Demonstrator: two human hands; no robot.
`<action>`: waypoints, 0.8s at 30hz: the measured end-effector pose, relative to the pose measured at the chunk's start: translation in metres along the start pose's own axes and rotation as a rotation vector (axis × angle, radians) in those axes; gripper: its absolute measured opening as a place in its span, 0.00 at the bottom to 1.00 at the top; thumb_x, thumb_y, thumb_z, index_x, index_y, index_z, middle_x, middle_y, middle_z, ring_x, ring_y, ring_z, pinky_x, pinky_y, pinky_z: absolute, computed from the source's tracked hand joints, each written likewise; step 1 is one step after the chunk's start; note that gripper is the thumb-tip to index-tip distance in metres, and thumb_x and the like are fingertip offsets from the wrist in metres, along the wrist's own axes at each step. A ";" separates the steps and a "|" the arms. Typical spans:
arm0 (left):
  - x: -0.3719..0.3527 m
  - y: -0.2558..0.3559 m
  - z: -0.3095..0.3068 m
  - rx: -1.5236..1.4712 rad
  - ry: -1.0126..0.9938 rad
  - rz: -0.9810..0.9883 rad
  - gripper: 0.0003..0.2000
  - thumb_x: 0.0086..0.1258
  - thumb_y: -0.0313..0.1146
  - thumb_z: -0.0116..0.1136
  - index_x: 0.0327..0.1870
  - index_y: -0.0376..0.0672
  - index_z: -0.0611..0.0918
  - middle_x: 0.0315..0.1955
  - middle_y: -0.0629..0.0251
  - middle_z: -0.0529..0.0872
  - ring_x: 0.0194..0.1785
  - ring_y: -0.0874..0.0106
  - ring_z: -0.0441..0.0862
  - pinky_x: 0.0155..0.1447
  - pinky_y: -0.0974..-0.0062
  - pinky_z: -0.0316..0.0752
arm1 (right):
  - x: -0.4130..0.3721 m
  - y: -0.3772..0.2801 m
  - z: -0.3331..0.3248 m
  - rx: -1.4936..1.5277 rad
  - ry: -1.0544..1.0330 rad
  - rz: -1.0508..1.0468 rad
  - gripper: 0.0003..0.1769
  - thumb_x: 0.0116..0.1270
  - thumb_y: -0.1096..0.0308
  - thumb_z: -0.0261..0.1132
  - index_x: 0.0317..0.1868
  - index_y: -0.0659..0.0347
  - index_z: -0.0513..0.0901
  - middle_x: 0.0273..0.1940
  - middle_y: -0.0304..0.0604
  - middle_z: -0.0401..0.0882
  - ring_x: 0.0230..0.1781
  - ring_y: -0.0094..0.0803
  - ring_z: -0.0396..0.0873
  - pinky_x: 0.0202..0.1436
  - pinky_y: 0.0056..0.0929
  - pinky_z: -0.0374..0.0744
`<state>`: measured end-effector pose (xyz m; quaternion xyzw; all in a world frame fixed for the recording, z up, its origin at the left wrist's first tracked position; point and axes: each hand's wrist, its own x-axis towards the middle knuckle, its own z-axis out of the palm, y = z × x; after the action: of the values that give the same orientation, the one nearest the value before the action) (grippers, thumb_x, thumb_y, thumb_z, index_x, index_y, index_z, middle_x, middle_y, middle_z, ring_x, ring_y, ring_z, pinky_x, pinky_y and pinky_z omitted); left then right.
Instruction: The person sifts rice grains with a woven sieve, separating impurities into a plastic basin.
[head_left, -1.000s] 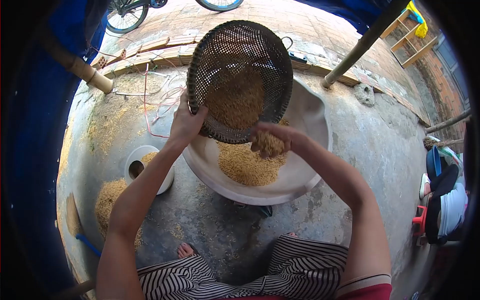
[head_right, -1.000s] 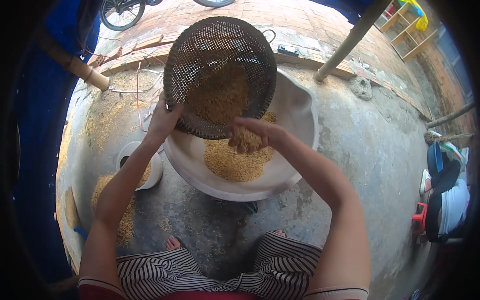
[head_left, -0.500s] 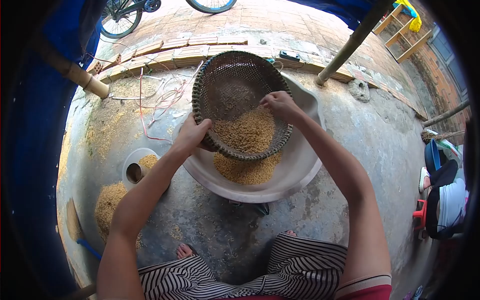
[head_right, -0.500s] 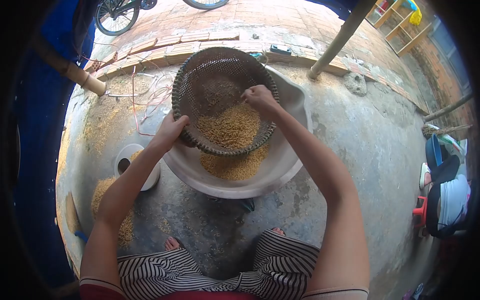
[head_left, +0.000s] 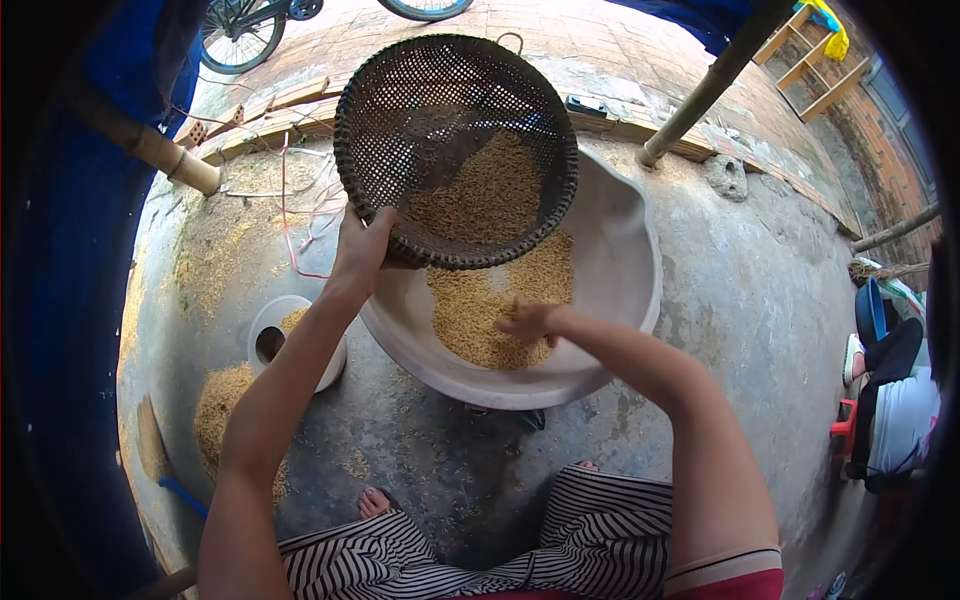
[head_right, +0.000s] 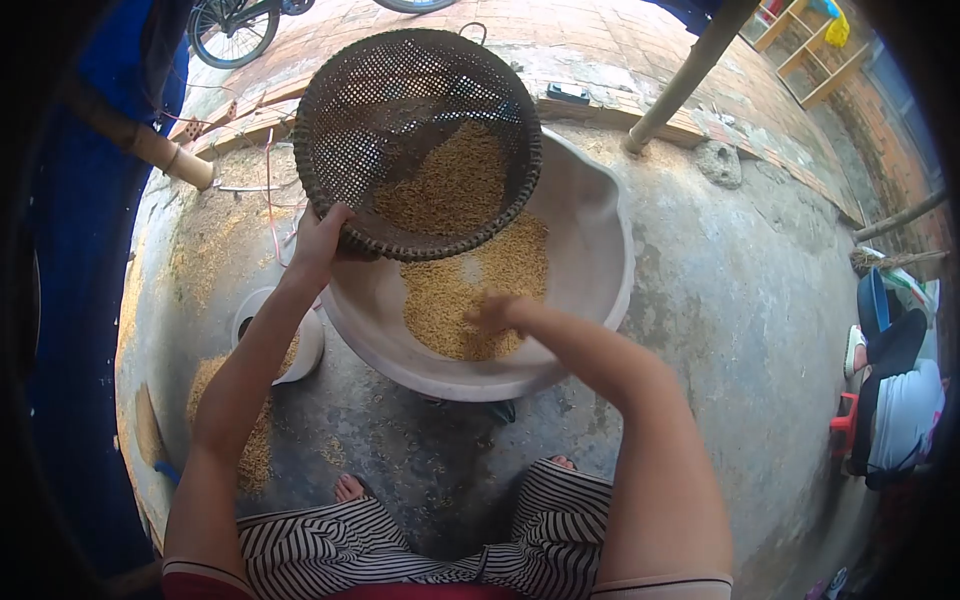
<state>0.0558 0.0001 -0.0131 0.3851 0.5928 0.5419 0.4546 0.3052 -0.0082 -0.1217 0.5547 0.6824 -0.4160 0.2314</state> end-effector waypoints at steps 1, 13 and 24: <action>-0.001 0.003 0.001 -0.025 0.002 -0.018 0.19 0.60 0.30 0.52 0.51 0.32 0.66 0.36 0.60 0.77 0.39 0.72 0.76 0.45 0.74 0.74 | 0.002 -0.011 0.014 -0.282 0.086 -0.192 0.37 0.64 0.39 0.45 0.59 0.66 0.61 0.50 0.56 0.71 0.43 0.44 0.78 0.37 0.38 0.81; -0.003 -0.003 -0.002 0.118 -0.002 0.102 0.20 0.61 0.32 0.53 0.53 0.36 0.66 0.36 0.61 0.78 0.38 0.72 0.77 0.46 0.72 0.72 | 0.006 -0.038 0.032 -0.019 0.138 -0.576 0.23 0.60 0.52 0.53 0.32 0.68 0.78 0.25 0.54 0.78 0.29 0.42 0.79 0.37 0.39 0.76; -0.021 -0.026 0.003 0.278 -0.158 0.055 0.24 0.57 0.32 0.53 0.55 0.34 0.65 0.36 0.61 0.78 0.37 0.72 0.76 0.46 0.75 0.71 | -0.064 -0.021 -0.090 0.665 0.014 -0.394 0.17 0.62 0.60 0.53 0.17 0.59 0.72 0.14 0.34 0.67 0.09 0.22 0.63 0.10 0.22 0.62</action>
<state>0.0652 -0.0220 -0.0359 0.5018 0.6138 0.4346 0.4272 0.3159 0.0293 -0.0158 0.4607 0.6053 -0.6472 -0.0503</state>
